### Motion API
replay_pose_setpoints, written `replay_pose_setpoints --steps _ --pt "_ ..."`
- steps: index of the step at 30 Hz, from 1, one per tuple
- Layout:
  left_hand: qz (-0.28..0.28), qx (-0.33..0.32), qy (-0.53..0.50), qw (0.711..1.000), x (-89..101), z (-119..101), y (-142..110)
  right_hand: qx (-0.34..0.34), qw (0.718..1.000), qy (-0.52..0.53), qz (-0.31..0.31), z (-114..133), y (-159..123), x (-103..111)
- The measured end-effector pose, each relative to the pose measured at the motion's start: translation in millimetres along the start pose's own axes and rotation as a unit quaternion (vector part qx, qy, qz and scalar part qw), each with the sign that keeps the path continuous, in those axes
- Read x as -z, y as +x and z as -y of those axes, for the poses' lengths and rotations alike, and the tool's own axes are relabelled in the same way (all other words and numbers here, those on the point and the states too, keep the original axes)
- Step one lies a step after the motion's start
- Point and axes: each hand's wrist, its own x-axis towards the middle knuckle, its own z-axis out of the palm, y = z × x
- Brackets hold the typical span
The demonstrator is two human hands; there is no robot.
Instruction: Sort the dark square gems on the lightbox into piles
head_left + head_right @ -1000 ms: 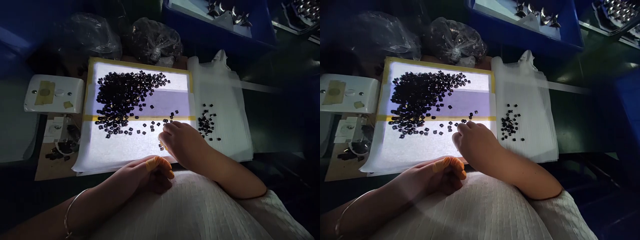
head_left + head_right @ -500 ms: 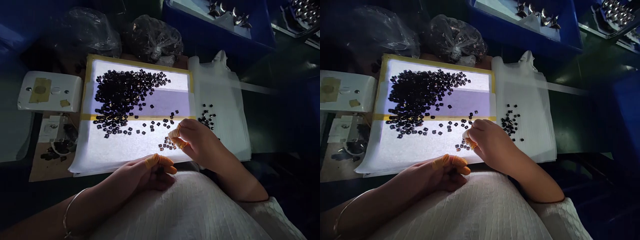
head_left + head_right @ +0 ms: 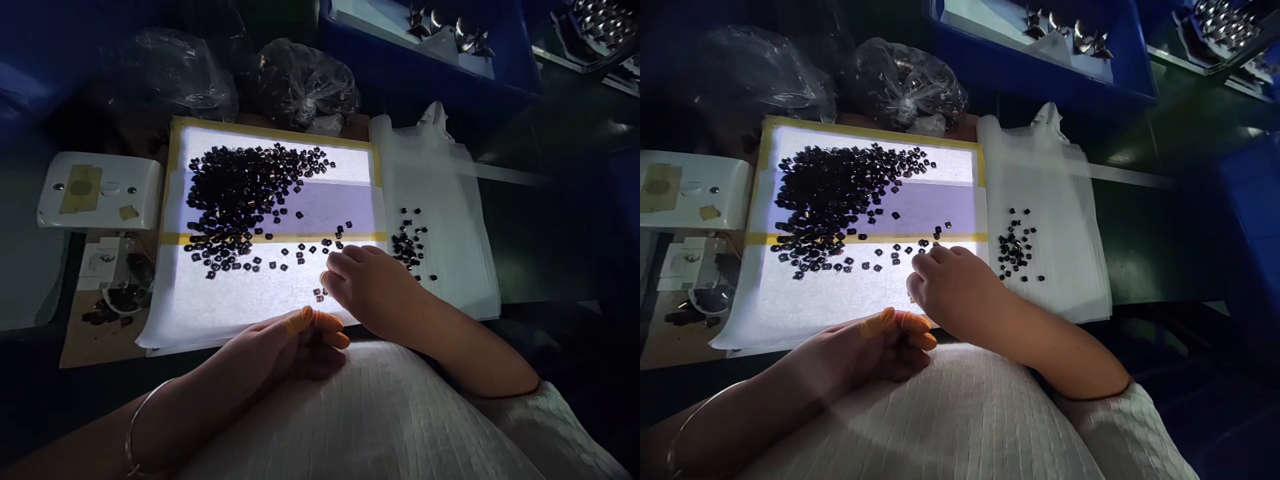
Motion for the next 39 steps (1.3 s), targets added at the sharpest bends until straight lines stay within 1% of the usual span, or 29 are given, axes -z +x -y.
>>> replay_pose_setpoints --steps 3,6,8,10,11,12,14,16,18,21,23,26,27,29,32,34,36,39 --pt "-0.013 -0.010 -0.001 1.000 -1.9 -1 0 -0.014 1.000 0.018 -0.006 -4 -1 0" --pt "-0.023 -0.008 0.000 1.000 -3.8 -2 0 -0.022 0.992 0.120 -0.041 -6 -9 3" --pt "-0.029 -0.003 0.002 1.000 -4.5 -3 0 -0.004 0.975 0.214 -0.060 -6 -18 4" --pt "-0.033 -0.006 0.000 0.999 -5.3 -4 -1 0.012 0.955 0.289 -0.060 -8 -26 5" --pt "-0.032 -0.008 -0.001 0.999 -6.0 -5 -1 0.007 0.947 0.313 -0.066 -10 -30 4" --pt "-0.028 -0.009 0.000 1.000 -7.1 -6 -2 -0.015 0.941 0.329 -0.082 -13 -33 3" --pt "-0.026 -0.007 0.002 1.000 -10.3 -9 -4 -0.087 0.929 0.336 -0.129 -20 -37 0" --pt "-0.038 -0.001 0.008 0.999 -14.9 -12 -6 -0.141 0.927 0.317 -0.144 -25 -37 -5" --pt "-0.052 0.006 0.011 0.999 -19.7 -16 -9 -0.151 0.940 0.285 -0.109 -26 -34 -8" --pt "-0.055 0.009 0.010 0.998 -23.6 -19 -10 -0.154 0.958 0.236 -0.044 -19 -25 -8" --pt "-0.050 0.008 0.009 0.999 -22.3 -18 -9 -0.160 0.960 0.228 -0.015 -12 -20 -6" --pt "-0.047 0.009 0.014 0.999 -16.2 -14 -6 -0.154 0.955 0.255 0.003 -7 -18 -4" --pt "-0.047 0.007 0.016 0.999 -14.3 -12 -6 -0.149 0.951 0.270 0.001 -8 -19 -5" --pt "-0.045 0.000 0.014 0.999 -12.7 -10 -5 -0.142 0.943 0.300 -0.023 -13 -22 -8" --pt "-0.054 -0.002 0.015 0.998 -17.2 -13 -7 -0.145 0.928 0.330 -0.091 -21 -29 -15" --pt "-0.064 0.008 0.020 0.998 -21.5 -16 -9 -0.154 0.920 0.340 -0.121 -26 -34 -20" --pt "-0.067 0.015 0.021 0.997 -23.0 -18 -10 -0.160 0.916 0.344 -0.134 -29 -39 -24" --pt "-0.056 0.004 0.017 0.998 -18.5 -14 -7 -0.161 0.914 0.343 -0.148 -30 -43 -28"
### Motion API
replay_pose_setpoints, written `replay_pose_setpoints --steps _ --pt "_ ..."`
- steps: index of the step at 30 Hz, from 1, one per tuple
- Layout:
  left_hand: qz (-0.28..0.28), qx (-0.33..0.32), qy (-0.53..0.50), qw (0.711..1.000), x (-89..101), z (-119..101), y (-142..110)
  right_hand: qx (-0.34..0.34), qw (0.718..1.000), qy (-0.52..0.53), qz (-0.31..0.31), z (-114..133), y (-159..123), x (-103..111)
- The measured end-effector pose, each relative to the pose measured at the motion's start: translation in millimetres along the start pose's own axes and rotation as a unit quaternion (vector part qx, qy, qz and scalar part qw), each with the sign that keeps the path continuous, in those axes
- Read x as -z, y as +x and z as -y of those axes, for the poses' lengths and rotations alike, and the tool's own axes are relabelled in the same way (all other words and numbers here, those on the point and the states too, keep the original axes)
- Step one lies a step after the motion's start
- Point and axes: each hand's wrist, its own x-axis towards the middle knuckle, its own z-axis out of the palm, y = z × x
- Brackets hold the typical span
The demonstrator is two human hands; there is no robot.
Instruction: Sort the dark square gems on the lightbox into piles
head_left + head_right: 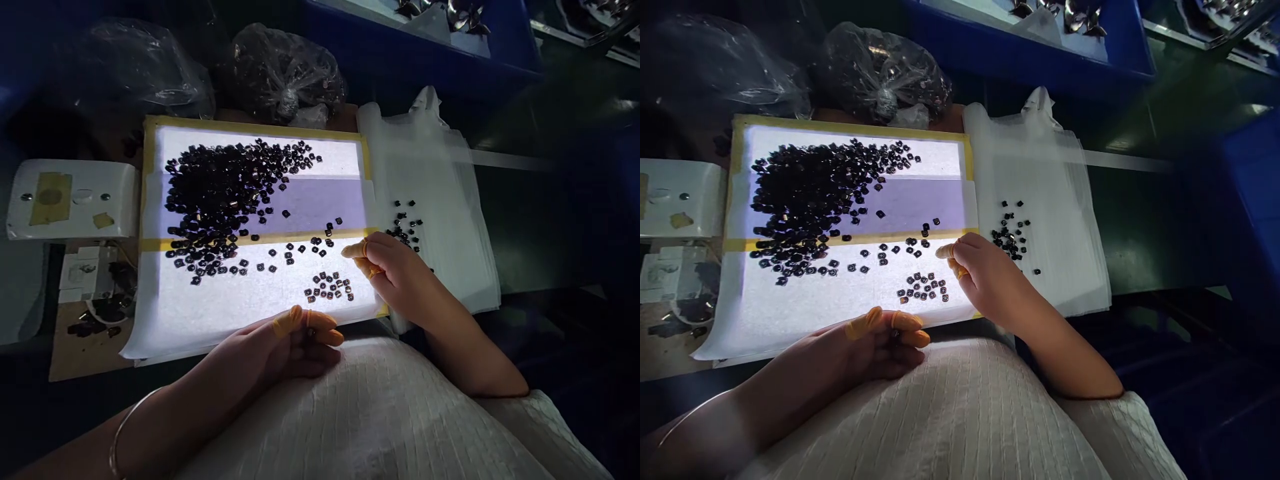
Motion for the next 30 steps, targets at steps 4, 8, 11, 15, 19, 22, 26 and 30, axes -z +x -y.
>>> replay_pose_setpoints --steps 4,8,11,15,19,22,26,30 --pt "0.006 -0.008 0.001 1.000 7.4 8 5 0.010 1.000 0.003 -0.011 -2 0 -1" --pt "0.008 -0.010 0.000 1.000 8.9 9 6 0.017 1.000 0.016 -0.006 -2 1 1" --pt "0.000 -0.003 0.001 1.000 8.9 8 5 0.022 0.999 0.023 0.032 -3 -2 5" --pt "-0.006 0.000 0.007 1.000 6.4 3 2 0.031 0.994 -0.005 0.109 -4 -11 12" --pt "-0.032 0.028 0.019 0.999 -0.7 -5 -2 0.029 0.992 -0.041 0.116 -3 -17 12" --pt "-0.038 0.027 0.020 0.999 -2.9 -6 -2 0.033 0.993 -0.048 0.106 -2 -16 9" --pt "-0.025 0.005 0.007 1.000 2.9 3 2 0.036 0.993 -0.047 0.098 -2 -14 7" --pt "-0.003 -0.006 0.013 1.000 7.8 8 5 0.042 0.994 -0.038 0.089 -3 -13 8"
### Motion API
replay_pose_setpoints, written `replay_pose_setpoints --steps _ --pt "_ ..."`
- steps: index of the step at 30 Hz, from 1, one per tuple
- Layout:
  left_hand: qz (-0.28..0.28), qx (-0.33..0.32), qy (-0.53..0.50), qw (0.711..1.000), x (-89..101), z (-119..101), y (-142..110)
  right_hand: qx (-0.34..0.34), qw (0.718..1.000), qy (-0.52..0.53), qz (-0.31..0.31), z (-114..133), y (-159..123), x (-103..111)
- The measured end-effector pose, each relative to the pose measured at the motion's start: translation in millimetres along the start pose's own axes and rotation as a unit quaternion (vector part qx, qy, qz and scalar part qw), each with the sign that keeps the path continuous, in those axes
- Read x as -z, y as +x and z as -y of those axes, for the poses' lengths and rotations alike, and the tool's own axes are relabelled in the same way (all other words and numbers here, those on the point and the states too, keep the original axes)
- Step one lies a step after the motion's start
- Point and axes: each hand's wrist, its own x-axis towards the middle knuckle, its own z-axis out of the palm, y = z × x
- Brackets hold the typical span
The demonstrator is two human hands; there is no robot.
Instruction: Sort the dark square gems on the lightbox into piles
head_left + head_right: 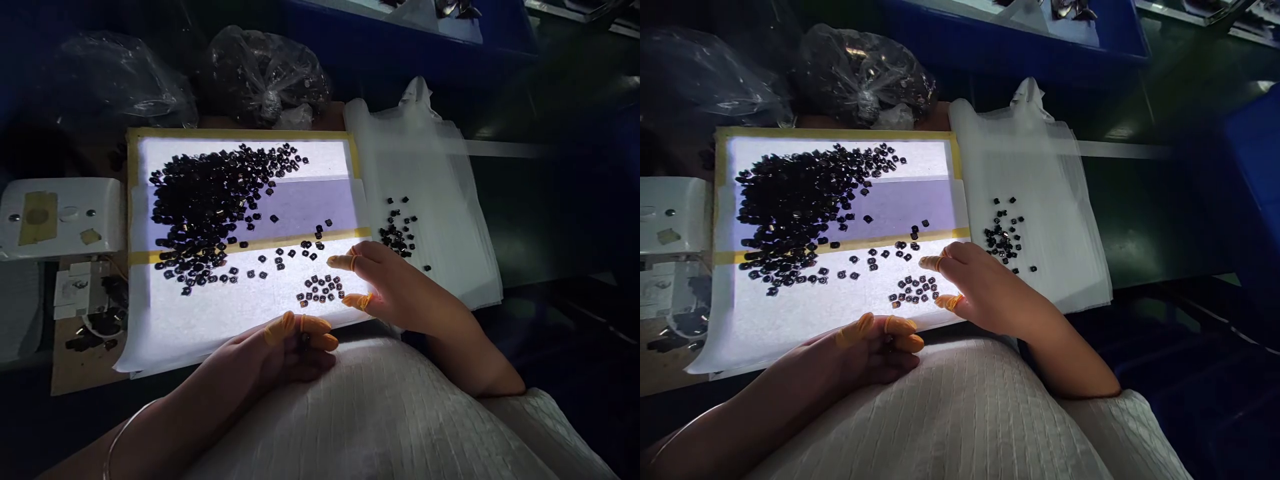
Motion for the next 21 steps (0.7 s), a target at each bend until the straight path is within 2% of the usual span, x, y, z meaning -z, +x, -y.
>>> replay_pose_setpoints --steps 5,7,10,12,18,21 --pt "-0.002 -0.004 0.014 1.000 -1.4 -1 -1 0.045 0.996 -0.011 -0.071 8 2 -8" --pt "0.000 -0.004 0.013 1.000 -0.7 0 -1 0.057 0.995 -0.058 -0.050 15 4 -13" --pt "0.004 -0.003 0.013 1.000 2.3 2 0 0.057 0.987 -0.148 0.013 24 8 -20" --pt "0.003 -0.002 0.017 1.000 4.7 4 1 0.056 0.980 -0.191 0.028 28 11 -23" --pt "0.030 -0.002 0.017 0.999 8.3 5 1 0.061 0.971 -0.228 0.020 31 13 -26" --pt "0.017 0.001 0.018 1.000 6.0 5 1 0.065 0.976 -0.208 -0.003 30 13 -26"
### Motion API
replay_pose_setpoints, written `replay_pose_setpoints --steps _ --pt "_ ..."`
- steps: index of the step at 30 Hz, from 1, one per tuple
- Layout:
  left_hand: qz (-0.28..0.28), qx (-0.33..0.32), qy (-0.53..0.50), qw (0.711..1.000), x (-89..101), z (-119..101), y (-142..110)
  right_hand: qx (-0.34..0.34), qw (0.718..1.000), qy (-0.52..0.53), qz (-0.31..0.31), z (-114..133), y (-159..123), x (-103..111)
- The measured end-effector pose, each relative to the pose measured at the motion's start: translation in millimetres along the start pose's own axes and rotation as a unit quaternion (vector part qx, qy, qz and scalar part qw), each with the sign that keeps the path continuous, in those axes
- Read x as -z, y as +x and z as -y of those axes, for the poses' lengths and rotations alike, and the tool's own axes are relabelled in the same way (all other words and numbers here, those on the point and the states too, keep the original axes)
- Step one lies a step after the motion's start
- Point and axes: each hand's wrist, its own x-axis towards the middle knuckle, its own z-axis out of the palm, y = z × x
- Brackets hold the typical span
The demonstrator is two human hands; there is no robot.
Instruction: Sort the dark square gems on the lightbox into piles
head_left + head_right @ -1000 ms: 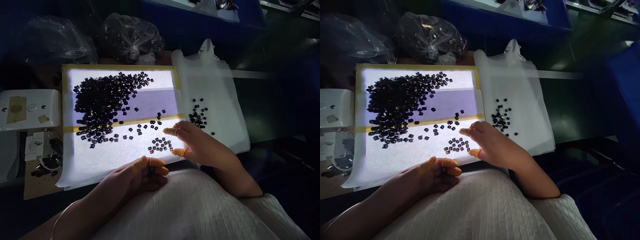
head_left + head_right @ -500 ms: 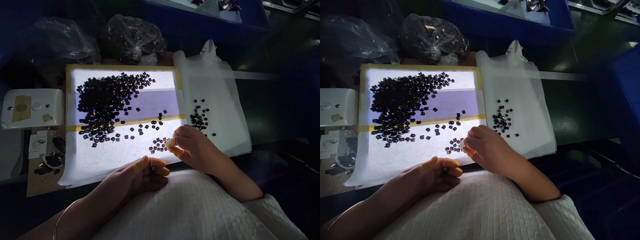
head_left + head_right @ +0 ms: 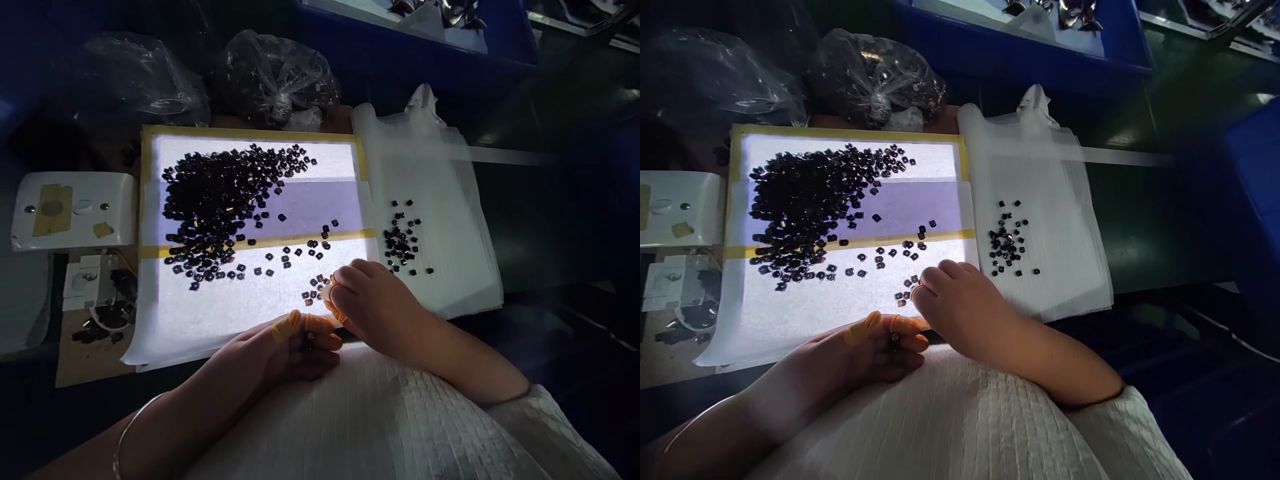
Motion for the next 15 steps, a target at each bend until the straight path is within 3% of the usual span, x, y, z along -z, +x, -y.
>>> replay_pose_setpoints --steps 4,6,15 --pt "-0.002 -0.005 -0.013 1.000 -4.4 -0.9 -0.8 -0.009 0.987 0.118 -0.110 -2.6 -3.4 2.5" --pt "0.005 -0.011 -0.012 1.000 -5.2 -1.2 -0.2 -0.024 0.981 0.147 -0.124 -4.2 -5.3 4.1" --pt "0.006 -0.005 0.015 1.000 -1.7 -1.7 2.4 -0.007 1.000 -0.014 0.005 -2.0 0.1 -1.1"
